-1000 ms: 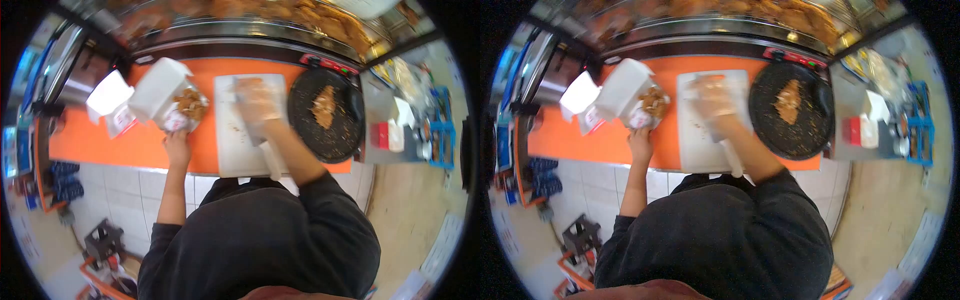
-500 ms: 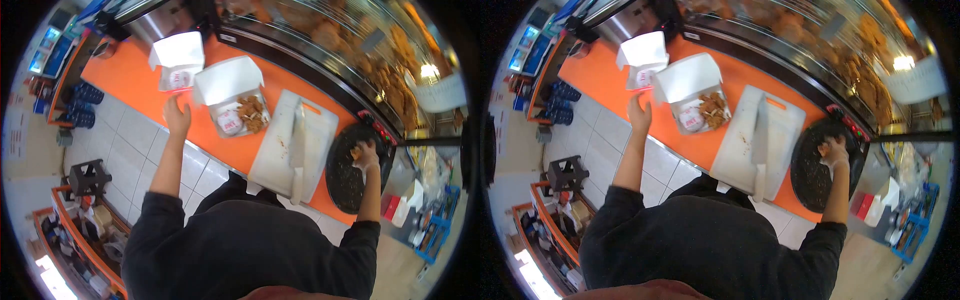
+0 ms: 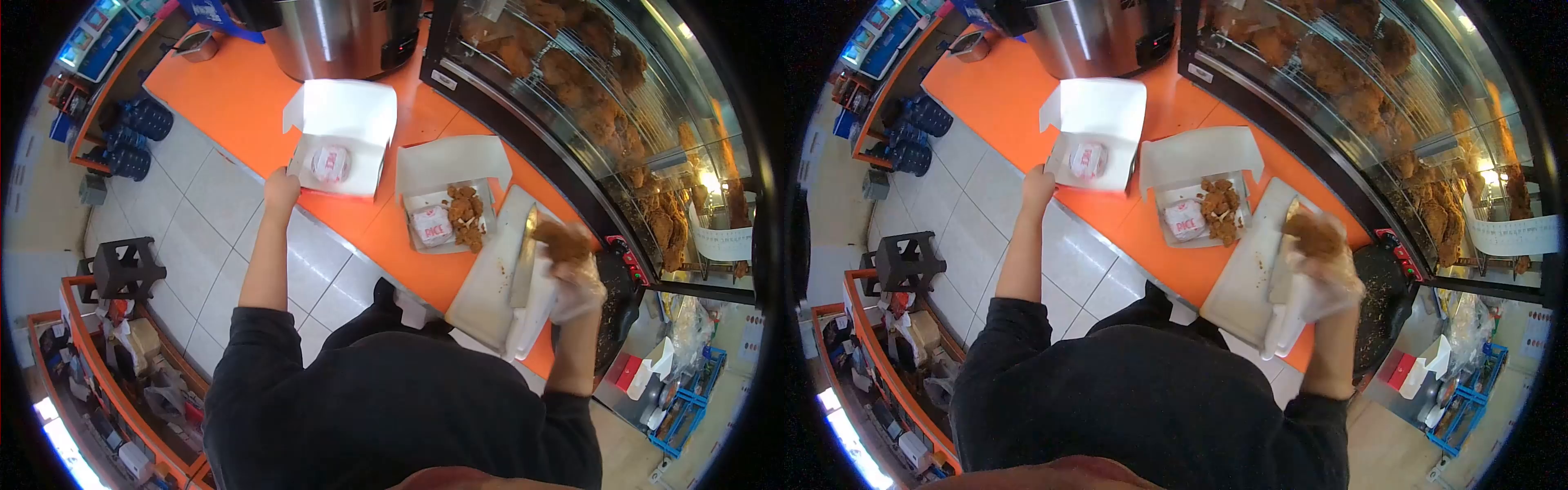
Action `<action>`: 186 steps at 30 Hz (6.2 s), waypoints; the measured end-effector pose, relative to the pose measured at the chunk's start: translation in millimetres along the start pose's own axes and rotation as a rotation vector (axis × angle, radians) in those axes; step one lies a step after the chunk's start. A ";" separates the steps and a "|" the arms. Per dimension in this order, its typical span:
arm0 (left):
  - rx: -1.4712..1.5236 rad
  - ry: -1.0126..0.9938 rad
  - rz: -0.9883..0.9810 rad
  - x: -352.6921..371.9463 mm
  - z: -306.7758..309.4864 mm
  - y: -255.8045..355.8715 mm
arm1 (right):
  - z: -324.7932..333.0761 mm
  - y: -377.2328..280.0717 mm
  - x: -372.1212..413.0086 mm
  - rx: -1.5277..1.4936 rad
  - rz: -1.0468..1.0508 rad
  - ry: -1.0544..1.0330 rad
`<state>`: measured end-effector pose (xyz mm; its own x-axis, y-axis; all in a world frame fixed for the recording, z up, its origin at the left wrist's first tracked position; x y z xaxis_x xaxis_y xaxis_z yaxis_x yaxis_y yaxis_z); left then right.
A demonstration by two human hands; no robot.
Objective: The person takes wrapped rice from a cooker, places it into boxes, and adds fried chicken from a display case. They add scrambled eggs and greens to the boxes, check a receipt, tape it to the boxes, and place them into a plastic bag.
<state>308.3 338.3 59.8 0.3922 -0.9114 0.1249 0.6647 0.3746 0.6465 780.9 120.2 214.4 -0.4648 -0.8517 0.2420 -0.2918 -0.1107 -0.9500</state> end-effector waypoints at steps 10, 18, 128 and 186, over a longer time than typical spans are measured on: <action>0.010 0.038 0.014 47.8 15.2 -34.9 | -290.0 155.9 -14.8 1.125 0.333 -0.559; 0.029 0.087 0.004 61.2 9.2 -47.4 | -279.2 185.6 4.9 1.708 0.520 -0.813; 1.302 -0.524 -0.352 450.1 -237.3 548.1 | 771.8 -50.3 403.0 0.739 -0.114 1.422; -0.266 -0.849 -0.589 803.1 -542.0 589.2 | 725.7 -132.7 -103.0 1.664 0.160 -0.450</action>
<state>1359.6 -80.5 133.1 -0.5393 -0.7431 0.3963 0.7628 -0.2317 0.6037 1474.2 -149.1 172.5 -0.0654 -0.9386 0.3386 0.9706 -0.1386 -0.1967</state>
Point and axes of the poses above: each hand's wrist, its own x-axis away from the middle knuckle, its own z-axis out of the back of the hand, y = z × x, the point moved 9 cm from there along -x, towards the middle knuckle, and after that the axes turned 15 degrees about y, right-handed, at the moved point
